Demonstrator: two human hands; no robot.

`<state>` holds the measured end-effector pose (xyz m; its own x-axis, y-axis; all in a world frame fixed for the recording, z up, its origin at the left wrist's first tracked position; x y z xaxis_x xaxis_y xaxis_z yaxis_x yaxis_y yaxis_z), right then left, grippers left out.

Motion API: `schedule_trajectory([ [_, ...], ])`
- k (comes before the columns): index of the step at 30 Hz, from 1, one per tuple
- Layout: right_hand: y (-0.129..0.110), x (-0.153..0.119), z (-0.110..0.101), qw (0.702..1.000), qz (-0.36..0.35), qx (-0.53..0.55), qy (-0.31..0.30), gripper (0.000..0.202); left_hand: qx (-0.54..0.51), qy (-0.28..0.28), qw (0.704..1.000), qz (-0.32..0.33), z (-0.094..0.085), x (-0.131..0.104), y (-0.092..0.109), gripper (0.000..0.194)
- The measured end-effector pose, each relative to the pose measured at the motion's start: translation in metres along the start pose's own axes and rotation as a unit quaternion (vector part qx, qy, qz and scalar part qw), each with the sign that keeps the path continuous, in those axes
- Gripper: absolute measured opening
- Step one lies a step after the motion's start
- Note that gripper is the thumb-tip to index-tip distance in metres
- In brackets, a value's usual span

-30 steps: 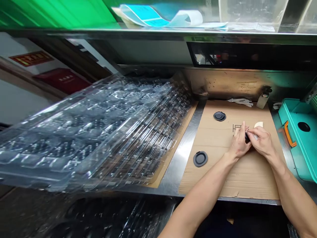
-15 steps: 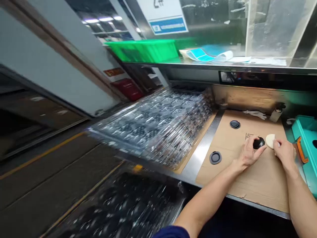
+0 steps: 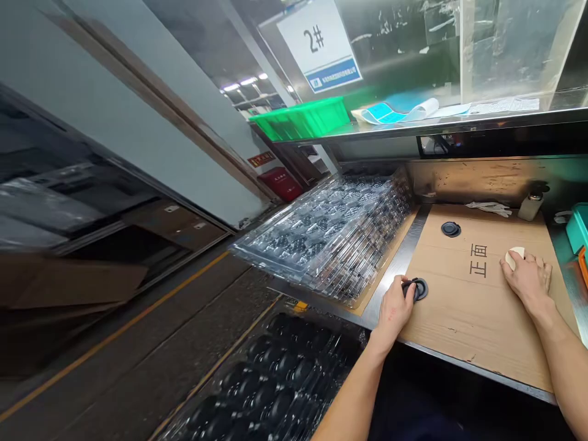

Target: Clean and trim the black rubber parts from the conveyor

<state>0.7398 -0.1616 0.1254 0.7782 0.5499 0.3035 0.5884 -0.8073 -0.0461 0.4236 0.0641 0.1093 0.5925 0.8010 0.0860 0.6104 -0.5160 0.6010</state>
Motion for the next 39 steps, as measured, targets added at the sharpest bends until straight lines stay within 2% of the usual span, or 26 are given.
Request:
schedule_trajectory([
  [2,0.003,0.0,-0.001,1.0,-0.003,0.018,0.021,0.04,0.109,-0.01,0.994,-0.006,0.003,0.003,0.004,0.03],
  [4,0.004,0.001,-0.008,0.996,-0.012,0.053,0.066,0.036,0.174,-0.012,0.985,-0.018,0.004,0.004,0.011,0.037],
  [7,-0.002,-0.002,-0.029,0.979,-0.051,0.108,0.165,0.03,0.191,-0.007,0.981,-0.007,0.007,0.002,0.026,0.047],
  [9,-0.013,-0.006,-0.038,0.966,-0.093,0.132,0.203,0.028,0.188,-0.013,0.982,0.004,0.012,0.0,0.034,0.056],
  [11,-0.028,-0.011,-0.038,0.959,-0.138,0.145,0.202,0.026,0.182,-0.03,0.983,0.023,0.02,-0.001,0.04,0.061],
  [13,-0.04,-0.013,-0.032,0.958,-0.171,0.146,0.178,0.025,0.158,-0.048,0.985,0.059,0.027,0.002,0.046,0.052],
  [15,-0.043,-0.014,-0.024,0.961,-0.175,0.143,0.157,0.024,0.12,-0.064,0.985,0.106,0.033,0.006,0.053,0.044],
  [18,-0.024,-0.007,-0.02,0.968,-0.125,0.146,0.164,0.026,0.088,-0.093,0.981,0.148,0.036,0.017,0.058,0.044],
  [21,0.017,0.006,-0.019,0.964,-0.031,0.183,0.189,0.031,0.093,-0.14,0.974,0.155,0.041,0.028,0.06,0.05],
  [25,0.08,0.019,-0.006,0.94,0.117,0.267,0.18,0.042,0.089,-0.178,0.967,0.156,0.042,0.035,0.059,0.056],
  [28,0.109,0.018,0.009,0.918,0.21,0.302,0.147,0.047,0.093,-0.177,0.968,0.152,0.038,0.037,0.056,0.053],
  [31,0.11,0.017,0.014,0.915,0.223,0.308,0.131,0.049,0.104,-0.163,0.97,0.144,0.032,0.035,0.056,0.051],
  [35,0.097,0.016,0.012,0.93,0.195,0.287,0.123,0.049,0.157,-0.104,0.98,0.067,0.018,0.032,0.052,0.052],
  [39,0.094,0.016,0.012,0.933,0.186,0.288,0.113,0.05,0.177,-0.099,0.979,0.029,0.023,0.026,0.052,0.062],
])
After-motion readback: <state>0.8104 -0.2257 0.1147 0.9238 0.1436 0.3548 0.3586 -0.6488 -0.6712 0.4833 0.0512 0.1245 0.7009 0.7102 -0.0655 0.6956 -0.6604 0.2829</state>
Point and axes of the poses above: each hand's wrist, its own x-axis towards the middle knuckle, its own z-axis out of the palm, y = z × x, the point moved 10 cm from there along x, towards the middle knuckle
